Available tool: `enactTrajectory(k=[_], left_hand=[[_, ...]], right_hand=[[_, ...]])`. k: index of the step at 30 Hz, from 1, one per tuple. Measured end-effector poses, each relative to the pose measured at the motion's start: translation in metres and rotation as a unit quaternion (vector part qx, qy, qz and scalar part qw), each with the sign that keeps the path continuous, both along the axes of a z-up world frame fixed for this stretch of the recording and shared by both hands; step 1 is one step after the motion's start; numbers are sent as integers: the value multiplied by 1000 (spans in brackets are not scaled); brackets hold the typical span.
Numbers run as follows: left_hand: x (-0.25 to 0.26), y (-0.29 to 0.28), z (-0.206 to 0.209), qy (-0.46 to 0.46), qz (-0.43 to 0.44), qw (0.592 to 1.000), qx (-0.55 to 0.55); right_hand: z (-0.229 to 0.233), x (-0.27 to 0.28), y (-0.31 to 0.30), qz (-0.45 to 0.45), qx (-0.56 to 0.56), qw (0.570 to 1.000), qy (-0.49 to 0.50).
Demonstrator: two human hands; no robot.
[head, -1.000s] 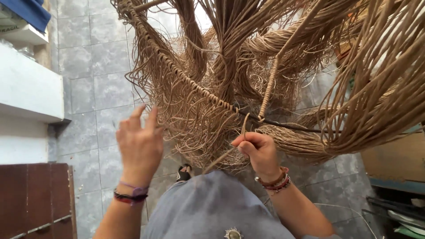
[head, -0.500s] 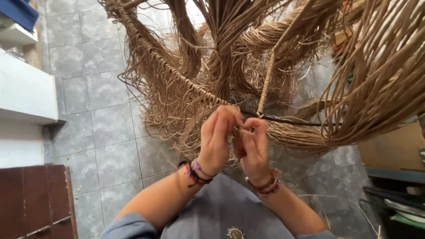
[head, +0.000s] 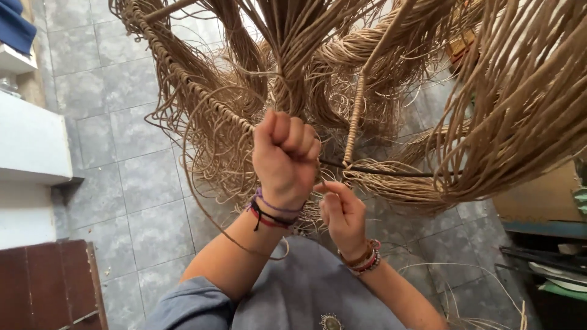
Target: Weaving and tying natural fiber strands onto a large frame to create a decorative furniture component.
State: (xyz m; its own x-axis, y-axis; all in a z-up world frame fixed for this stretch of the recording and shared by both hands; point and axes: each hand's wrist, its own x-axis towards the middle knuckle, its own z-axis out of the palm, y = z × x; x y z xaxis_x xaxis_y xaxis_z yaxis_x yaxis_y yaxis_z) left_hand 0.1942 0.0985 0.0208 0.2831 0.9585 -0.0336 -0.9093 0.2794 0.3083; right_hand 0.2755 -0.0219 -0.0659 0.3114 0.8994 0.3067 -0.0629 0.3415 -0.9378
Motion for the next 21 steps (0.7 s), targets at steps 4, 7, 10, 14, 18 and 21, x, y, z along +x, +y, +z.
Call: enactTrajectory(k=[4, 7, 10, 14, 18, 21], left_hand=[[0, 8, 1, 1, 16, 1000, -4], [-1, 13, -2, -18, 19, 1000, -1], [-5, 20, 2, -16, 28, 999, 5], [-10, 21, 4, -14, 52, 999, 6], [-8, 29, 3, -21, 60, 997, 31], [-13, 17, 8, 20, 76, 991, 112]], right_hand=[[4, -2, 4, 7, 2, 1000, 6], [-3, -5, 5, 4, -1, 1000, 0], [-15, -4, 7, 5, -3, 1000, -2], [-30, -12, -4, -9, -7, 1000, -15], [-15, -11, 4, -4, -21, 999, -44], [-43, -5, 2, 10, -25, 997, -71]])
